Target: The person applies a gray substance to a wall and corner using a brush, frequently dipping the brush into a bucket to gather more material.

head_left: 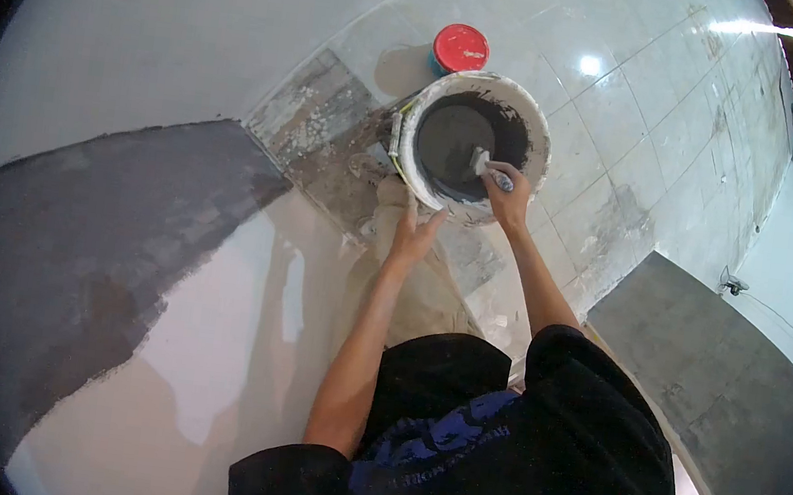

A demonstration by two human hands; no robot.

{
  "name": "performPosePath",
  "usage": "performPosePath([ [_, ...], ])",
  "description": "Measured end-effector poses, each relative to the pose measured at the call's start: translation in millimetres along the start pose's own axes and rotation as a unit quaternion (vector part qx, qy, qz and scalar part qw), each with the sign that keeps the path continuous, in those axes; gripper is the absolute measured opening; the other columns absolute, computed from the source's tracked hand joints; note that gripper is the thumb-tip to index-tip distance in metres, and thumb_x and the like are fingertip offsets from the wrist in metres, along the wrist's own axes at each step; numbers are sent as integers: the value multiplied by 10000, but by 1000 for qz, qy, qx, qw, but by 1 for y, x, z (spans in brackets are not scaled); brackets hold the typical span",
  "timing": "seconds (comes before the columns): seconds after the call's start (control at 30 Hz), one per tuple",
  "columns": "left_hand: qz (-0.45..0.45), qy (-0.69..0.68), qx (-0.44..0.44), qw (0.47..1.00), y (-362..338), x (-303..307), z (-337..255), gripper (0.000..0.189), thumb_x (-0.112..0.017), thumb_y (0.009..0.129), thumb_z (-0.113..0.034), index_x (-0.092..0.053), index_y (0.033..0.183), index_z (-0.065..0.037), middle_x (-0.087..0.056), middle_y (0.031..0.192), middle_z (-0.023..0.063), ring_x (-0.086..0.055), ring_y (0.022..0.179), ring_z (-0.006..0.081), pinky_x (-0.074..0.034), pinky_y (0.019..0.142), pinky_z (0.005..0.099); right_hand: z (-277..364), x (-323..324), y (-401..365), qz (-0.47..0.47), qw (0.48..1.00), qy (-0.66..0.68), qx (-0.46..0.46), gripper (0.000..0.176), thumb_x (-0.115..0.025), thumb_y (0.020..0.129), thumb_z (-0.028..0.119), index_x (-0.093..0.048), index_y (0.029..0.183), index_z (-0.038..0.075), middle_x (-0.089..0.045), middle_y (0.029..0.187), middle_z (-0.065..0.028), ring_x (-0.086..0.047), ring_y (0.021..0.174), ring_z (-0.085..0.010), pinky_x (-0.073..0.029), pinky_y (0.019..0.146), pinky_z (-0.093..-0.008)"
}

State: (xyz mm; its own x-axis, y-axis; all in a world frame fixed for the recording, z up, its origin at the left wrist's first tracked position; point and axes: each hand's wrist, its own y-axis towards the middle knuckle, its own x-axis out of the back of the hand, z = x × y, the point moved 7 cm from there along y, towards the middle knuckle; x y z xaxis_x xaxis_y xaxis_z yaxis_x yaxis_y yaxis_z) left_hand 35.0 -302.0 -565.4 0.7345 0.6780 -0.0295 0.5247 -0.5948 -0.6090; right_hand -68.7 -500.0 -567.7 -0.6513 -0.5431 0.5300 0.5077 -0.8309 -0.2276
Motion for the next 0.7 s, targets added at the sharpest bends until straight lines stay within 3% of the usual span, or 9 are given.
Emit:
performPosePath([
  [0.17,-14,22,-34,999,0,0,-2,856,-699,844,-315,-241,1462,60,-483,1374,251,-470,1281,303,-365,1043,344,30,7,-1,46,996,-15,78,173,-709,809,26,-696,981,31,-721,928,-129,-684,830,-222,-515,766,-317],
  [0.27,-2,14,0,1000,5,1,20,872,-698,842,-313,-217,1473,49,-470,1386,257,-456,1297,316,-363,1045,346,66,17,-3,10,990,-14,137,154,-701,815,25,-695,969,31,-719,926,-127,-684,856,-213,-518,772,-324],
  [0.37,-7,20,-16,1000,9,1,31,897,-696,841,-324,-186,1485,37,-455,1396,270,-447,1309,329,-360,1050,354,39,9,4,34,999,-25,1,153,-696,811,22,-691,964,33,-716,947,-135,-688,887,-231,-522,772,-339],
  [0.47,-15,1,6,1000,6,0,34,871,-696,838,-338,-229,1476,28,-491,1357,268,-486,1266,335,-383,1030,369,22,-7,5,85,992,-11,91,161,-685,799,11,-679,959,28,-708,936,-136,-689,871,-271,-523,755,-347],
  [0.57,14,64,13,998,3,5,37,773,-657,887,-308,-258,1487,-28,-507,1344,192,-542,1172,255,-430,965,345,40,-5,-4,83,970,-36,225,162,-675,787,10,-669,949,25,-699,932,-139,-682,859,-302,-523,752,-350],
  [0.7,-24,54,36,998,-4,6,38,754,-690,842,-342,-366,1416,24,-588,1223,228,-570,1131,312,-442,946,380,27,-9,-10,151,962,-107,202,171,-682,775,32,-674,946,32,-687,995,-162,-677,922,-313,-530,787,-367],
])
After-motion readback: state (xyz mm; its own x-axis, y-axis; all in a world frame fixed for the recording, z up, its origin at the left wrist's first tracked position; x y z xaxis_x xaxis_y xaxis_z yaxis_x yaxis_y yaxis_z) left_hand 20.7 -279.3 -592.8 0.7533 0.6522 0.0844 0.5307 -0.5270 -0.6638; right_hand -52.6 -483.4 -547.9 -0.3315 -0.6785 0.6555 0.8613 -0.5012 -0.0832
